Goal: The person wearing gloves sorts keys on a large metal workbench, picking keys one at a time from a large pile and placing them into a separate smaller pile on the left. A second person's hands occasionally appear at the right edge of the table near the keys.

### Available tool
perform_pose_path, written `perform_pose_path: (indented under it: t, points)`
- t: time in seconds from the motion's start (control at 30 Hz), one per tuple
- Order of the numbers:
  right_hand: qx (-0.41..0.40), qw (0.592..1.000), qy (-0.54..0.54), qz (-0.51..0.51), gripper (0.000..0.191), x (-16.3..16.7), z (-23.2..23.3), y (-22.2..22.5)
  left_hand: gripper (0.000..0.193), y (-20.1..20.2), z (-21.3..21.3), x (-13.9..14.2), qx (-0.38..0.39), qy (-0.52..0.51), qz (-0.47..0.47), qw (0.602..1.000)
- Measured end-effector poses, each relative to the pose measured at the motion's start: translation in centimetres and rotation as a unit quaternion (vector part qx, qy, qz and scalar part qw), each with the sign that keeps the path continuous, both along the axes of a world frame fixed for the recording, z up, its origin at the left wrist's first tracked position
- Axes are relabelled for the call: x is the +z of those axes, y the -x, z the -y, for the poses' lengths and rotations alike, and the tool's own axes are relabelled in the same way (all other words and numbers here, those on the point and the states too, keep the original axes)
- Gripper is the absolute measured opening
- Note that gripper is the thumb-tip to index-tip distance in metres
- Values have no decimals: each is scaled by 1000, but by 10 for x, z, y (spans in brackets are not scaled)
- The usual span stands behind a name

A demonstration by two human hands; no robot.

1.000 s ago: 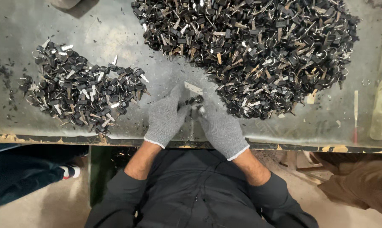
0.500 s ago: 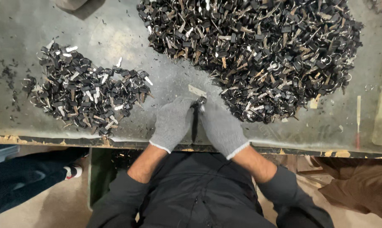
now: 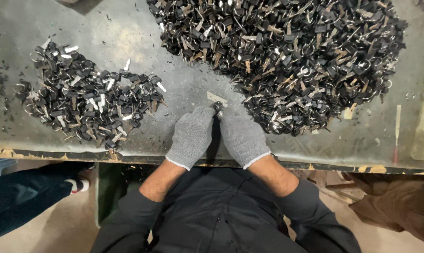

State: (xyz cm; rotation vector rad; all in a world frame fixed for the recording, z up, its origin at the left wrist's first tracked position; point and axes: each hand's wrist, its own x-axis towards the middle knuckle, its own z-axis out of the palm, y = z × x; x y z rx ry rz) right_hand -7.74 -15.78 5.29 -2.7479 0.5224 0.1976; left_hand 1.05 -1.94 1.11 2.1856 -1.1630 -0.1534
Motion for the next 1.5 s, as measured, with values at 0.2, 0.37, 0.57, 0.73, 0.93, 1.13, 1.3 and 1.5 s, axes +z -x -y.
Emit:
perform_pose_path:
  t: [0.2,0.37,0.57,0.73,0.93,1.13,1.3,1.5]
  points:
    - [-6,998,-67,13,28,-5,5,5,29,0,-1,8,17,28,-8,999]
    - [-9,998,-56,-29,39,-1,6,6,27,-1,0,9,19,-27,-27,999]
    - [17,992,-29,124,26,2,-12,18,36,-3,-2,4,55,-4,-48,997]
    - [-7,997,-57,-47,23,-7,-4,9,42,2,-1,1,20,17,-19,999]
    - [58,990,-124,38,26,-11,19,1,41,5,-5,1,73,82,7,994]
    - [20,997,-43,60,54,-7,3,28,19,11,-4,-2,61,-31,93,993]
    - [8,999,-30,22,52,-11,-3,31,15,6,-9,-4,58,15,45,997]
    - [19,994,-73,-81,28,-6,-6,17,11,16,-9,-5,36,16,42,998]
